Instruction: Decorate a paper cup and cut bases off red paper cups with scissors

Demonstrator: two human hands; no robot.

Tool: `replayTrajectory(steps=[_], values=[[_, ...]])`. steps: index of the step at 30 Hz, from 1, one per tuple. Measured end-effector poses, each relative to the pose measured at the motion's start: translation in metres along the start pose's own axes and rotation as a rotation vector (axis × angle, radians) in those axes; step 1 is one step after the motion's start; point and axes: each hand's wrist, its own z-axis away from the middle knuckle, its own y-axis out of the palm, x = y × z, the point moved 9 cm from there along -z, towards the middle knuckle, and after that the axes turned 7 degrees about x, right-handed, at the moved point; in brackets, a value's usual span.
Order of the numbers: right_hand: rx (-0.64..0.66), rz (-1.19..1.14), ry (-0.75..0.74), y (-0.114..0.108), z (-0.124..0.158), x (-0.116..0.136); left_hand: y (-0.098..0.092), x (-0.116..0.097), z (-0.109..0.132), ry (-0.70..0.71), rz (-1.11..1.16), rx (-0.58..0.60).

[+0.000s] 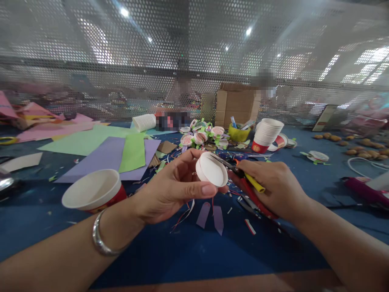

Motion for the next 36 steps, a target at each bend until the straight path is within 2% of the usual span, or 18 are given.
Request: replayTrajectory(steps=[4, 10, 20, 27, 29, 36], values=[[-0.026, -0.039, 0.028, -0.002, 0.0, -0.001, -0.005, 0.001, 0.0, 0.008, -0.003, -0.058], [-0.01, -0.132, 0.022, 0.0, -0.002, 0.001, -0.001, 0.002, 0.0, -0.008, -0.01, -0.003], [0.028, -0.105, 0.02, 0.003, 0.001, 0.0, 0.001, 0.006, 0.0, -0.043, 0.029, 0.025], [0.023, -0.067, 0.049, 0.005, -0.001, -0.003, -0.012, 0.001, 0.001, 0.019, -0.002, -0.129], [0.017, -0.076, 0.061, 0.005, -0.002, -0.004, -0.014, -0.002, 0.0, 0.044, 0.001, -0.141], [-0.006, -0.069, 0.017, 0.001, -0.002, 0.001, -0.009, -0.001, -0.001, 0.035, -0.055, -0.029]])
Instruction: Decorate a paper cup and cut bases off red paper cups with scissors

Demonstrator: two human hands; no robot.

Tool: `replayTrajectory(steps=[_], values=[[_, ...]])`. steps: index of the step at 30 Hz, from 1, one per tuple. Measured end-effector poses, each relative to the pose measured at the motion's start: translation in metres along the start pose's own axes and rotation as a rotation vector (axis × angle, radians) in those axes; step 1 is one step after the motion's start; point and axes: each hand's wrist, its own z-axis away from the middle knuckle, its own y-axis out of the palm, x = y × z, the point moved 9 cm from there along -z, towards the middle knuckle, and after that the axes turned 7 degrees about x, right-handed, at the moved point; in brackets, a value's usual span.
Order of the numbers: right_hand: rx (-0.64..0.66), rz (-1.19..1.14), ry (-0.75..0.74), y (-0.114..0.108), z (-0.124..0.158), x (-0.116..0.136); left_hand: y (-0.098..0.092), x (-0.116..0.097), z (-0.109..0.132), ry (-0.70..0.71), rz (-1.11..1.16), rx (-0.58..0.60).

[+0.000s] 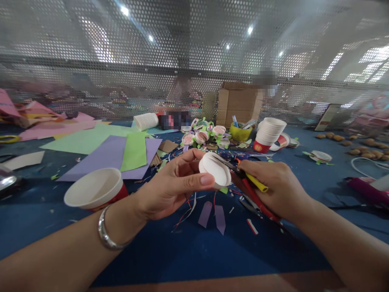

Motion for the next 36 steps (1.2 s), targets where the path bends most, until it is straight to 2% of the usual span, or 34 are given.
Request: replayTrajectory(steps=[3, 13, 20, 25, 29, 36], values=[[0.001, -0.004, -0.014, 0.0, 0.001, 0.001, 0.004, 0.0, 0.001, 0.009, 0.01, 0.038], [-0.067, -0.001, -0.002, 0.006, 0.01, -0.006, 0.004, 0.003, -0.001, -0.009, 0.063, 0.05], [-0.094, 0.01, -0.038, 0.005, 0.012, -0.004, 0.004, 0.008, 0.001, -0.072, 0.094, 0.055], [-0.025, 0.035, -0.068, 0.004, 0.008, 0.001, 0.005, 0.008, 0.002, -0.081, 0.108, 0.061], [-0.045, 0.038, -0.039, 0.001, 0.007, 0.001, 0.007, 0.007, 0.0, -0.073, 0.113, 0.084], [0.021, 0.009, -0.065, 0.004, 0.005, 0.004, 0.01, 0.008, 0.0, -0.076, 0.12, 0.133]])
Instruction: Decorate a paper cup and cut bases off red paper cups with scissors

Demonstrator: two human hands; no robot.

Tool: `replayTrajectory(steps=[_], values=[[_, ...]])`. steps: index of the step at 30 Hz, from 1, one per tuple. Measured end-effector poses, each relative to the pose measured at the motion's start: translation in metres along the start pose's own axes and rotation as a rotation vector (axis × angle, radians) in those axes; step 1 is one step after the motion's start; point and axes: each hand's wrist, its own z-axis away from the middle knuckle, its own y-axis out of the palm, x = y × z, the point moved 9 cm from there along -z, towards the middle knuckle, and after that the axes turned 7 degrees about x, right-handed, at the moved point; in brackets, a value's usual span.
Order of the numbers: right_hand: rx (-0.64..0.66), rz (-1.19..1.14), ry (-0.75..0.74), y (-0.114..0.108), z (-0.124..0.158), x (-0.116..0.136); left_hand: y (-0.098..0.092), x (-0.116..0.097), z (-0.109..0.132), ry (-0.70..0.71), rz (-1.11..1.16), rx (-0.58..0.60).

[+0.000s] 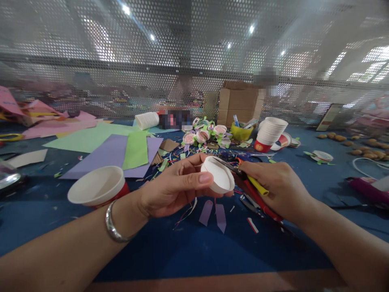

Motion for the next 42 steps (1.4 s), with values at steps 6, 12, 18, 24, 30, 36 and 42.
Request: replayTrajectory(steps=[6, 12, 18, 24, 30, 36, 42], values=[[-0.018, 0.016, 0.06, 0.0, -0.002, -0.005, -0.003, -0.001, 0.001, 0.018, -0.002, -0.076], [-0.043, 0.008, 0.057, -0.003, -0.003, -0.004, -0.003, -0.006, 0.003, 0.06, -0.047, -0.147], [-0.095, -0.012, 0.035, -0.006, -0.003, -0.002, -0.002, -0.008, 0.003, 0.07, -0.05, -0.119], [-0.059, -0.044, 0.024, -0.005, -0.003, -0.002, -0.002, -0.002, 0.002, 0.045, -0.027, -0.094], [-0.005, -0.042, 0.041, 0.002, -0.001, -0.006, -0.003, -0.001, 0.001, 0.044, 0.009, -0.078], [-0.065, 0.008, 0.091, 0.007, 0.002, -0.012, -0.005, -0.004, 0.0, 0.06, 0.002, -0.095], [-0.024, 0.003, 0.036, 0.003, -0.002, -0.004, -0.007, -0.001, 0.001, 0.033, 0.028, -0.114]])
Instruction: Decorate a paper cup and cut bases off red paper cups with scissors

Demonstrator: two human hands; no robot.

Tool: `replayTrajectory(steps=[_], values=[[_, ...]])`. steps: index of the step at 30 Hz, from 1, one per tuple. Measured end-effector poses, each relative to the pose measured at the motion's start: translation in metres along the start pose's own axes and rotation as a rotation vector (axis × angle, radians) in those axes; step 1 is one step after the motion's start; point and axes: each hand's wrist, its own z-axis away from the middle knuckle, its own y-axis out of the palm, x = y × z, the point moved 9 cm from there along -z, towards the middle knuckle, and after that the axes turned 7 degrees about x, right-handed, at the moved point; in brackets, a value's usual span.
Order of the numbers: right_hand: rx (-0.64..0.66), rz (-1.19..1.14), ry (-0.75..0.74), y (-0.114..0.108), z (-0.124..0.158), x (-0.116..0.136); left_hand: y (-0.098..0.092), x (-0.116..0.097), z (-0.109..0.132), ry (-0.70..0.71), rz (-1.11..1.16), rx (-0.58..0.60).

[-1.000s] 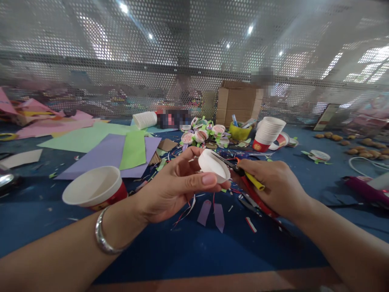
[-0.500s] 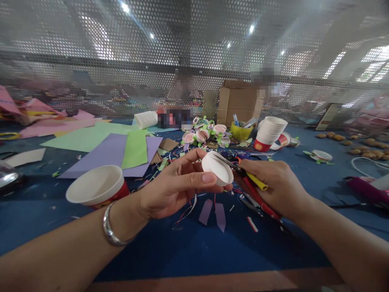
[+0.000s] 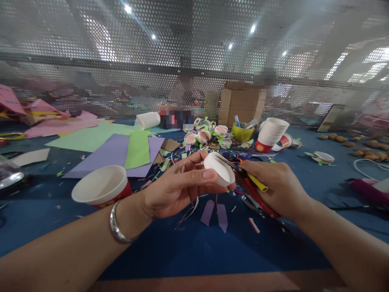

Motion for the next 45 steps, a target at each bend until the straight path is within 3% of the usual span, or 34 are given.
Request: replayTrajectory(steps=[6, 14, 26, 32, 45], values=[[0.023, 0.001, 0.002, 0.0, 0.001, 0.0, 0.003, 0.003, 0.0, -0.022, -0.005, 0.029], [0.042, 0.028, 0.074, 0.004, -0.002, -0.008, -0.009, -0.01, 0.002, 0.13, -0.073, -0.166], [-0.024, -0.004, 0.027, -0.002, -0.002, -0.001, -0.003, -0.006, 0.0, 0.073, -0.026, -0.107], [0.035, 0.02, 0.063, 0.001, 0.0, -0.005, -0.003, -0.004, 0.0, 0.063, -0.015, -0.105], [0.004, 0.006, 0.021, 0.0, 0.001, -0.001, -0.005, -0.001, 0.0, 0.054, 0.001, -0.061]])
